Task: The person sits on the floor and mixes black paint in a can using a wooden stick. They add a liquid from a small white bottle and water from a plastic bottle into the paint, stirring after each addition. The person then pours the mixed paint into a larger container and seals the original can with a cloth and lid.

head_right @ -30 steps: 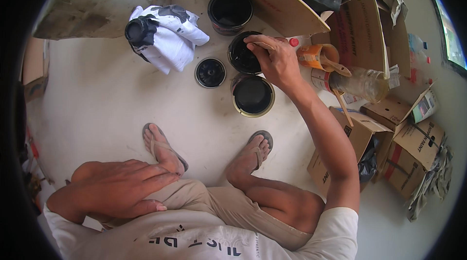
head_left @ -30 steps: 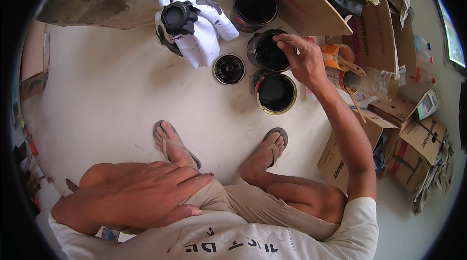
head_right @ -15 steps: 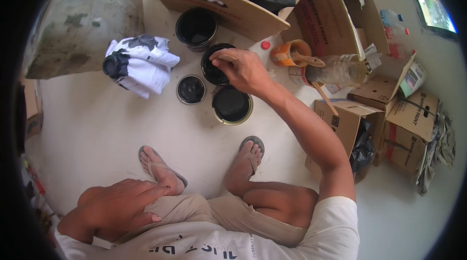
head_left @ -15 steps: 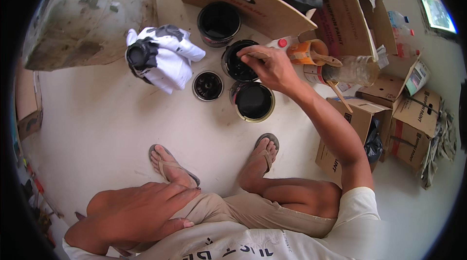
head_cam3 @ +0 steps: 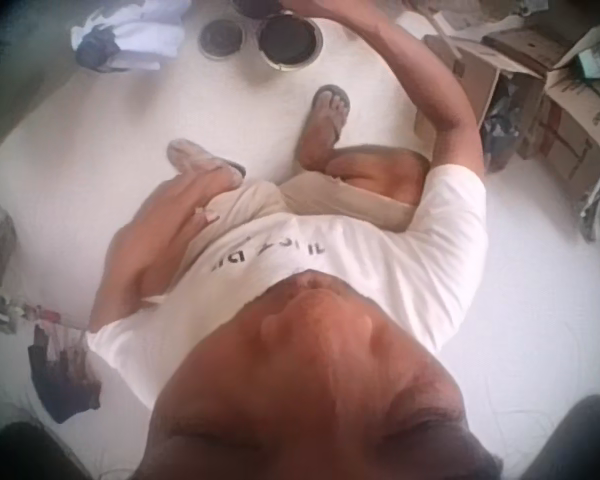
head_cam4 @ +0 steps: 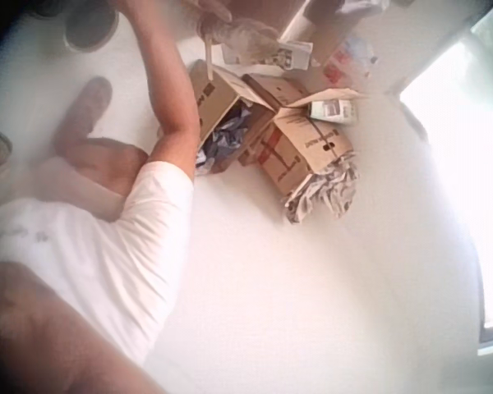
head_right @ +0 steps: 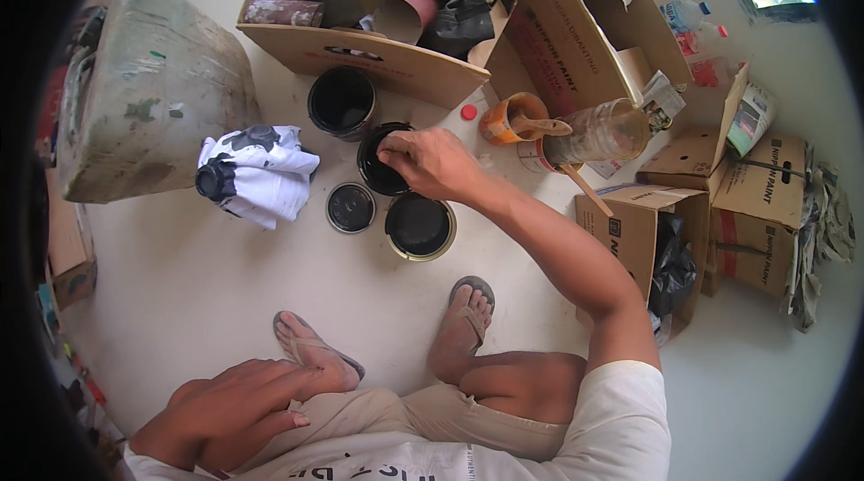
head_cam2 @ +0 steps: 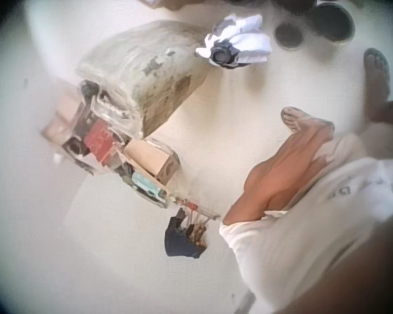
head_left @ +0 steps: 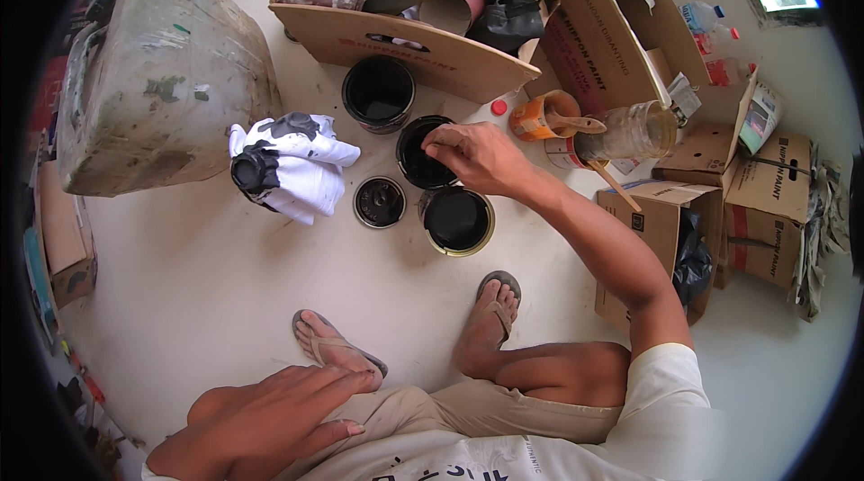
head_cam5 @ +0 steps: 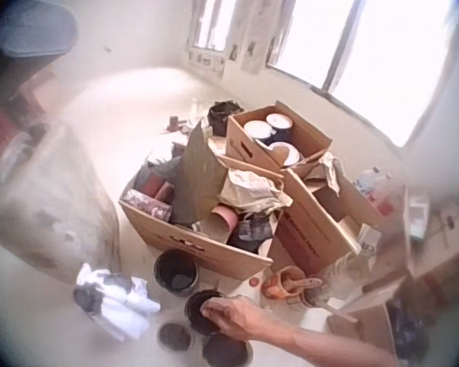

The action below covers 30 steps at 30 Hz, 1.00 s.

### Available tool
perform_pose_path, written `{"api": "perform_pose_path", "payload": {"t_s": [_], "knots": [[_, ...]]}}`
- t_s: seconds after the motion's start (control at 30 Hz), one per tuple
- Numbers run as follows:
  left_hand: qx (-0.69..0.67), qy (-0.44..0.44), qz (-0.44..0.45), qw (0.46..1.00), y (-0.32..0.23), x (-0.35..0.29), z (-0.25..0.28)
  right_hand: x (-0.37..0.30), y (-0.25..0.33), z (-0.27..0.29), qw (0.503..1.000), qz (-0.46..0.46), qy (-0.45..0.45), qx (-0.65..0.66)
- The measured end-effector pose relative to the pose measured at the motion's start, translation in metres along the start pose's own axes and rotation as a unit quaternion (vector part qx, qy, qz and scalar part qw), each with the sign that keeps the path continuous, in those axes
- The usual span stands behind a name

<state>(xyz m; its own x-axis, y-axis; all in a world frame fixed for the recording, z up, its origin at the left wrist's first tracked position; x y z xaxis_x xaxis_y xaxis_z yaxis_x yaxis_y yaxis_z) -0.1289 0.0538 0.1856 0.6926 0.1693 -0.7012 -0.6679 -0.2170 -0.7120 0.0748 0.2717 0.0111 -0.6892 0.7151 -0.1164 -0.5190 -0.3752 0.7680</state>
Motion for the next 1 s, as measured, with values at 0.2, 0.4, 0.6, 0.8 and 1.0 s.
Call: {"api": "perform_pose_path", "payload": {"t_s": [0.2,0.4,0.6,0.8,1.0], "knots": [[-0.008,-0.017,0.028,0.999,0.007,-0.003,-0.005,0.001,0.001,0.022,0.99,0.036,-0.128,-0.052],[0.014,-0.01,-0.002,1.0,0.014,0.002,-0.011,0.003,0.006,0.003,0.999,-0.041,0.006,-0.002],[0.026,-0.021,-0.013,0.999,0.023,0.007,-0.021,0.001,0.003,0.021,0.993,0.03,-0.108,-0.044],[0.025,-0.024,-0.008,0.999,0.023,0.006,-0.018,0.004,0.0,0.006,0.998,-0.056,0.014,-0.018],[0.0,-0.019,-0.002,1.0,0.019,0.007,-0.015,0.003,0.0,0.015,0.997,-0.014,-0.078,-0.021]]}}
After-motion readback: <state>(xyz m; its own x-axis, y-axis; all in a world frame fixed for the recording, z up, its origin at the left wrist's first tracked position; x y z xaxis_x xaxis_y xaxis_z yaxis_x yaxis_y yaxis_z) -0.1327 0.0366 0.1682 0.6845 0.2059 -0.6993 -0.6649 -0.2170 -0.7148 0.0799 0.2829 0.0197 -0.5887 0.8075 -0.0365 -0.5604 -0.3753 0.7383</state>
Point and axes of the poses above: each hand's wrist, its own x-axis towards the middle knuckle, its own z-axis out of the back of the hand, y = z × x, the point moved 7 cm from there along x, towards the middle knuckle, and after that the axes turned 4 degrees about y, right-handed, at the moved point
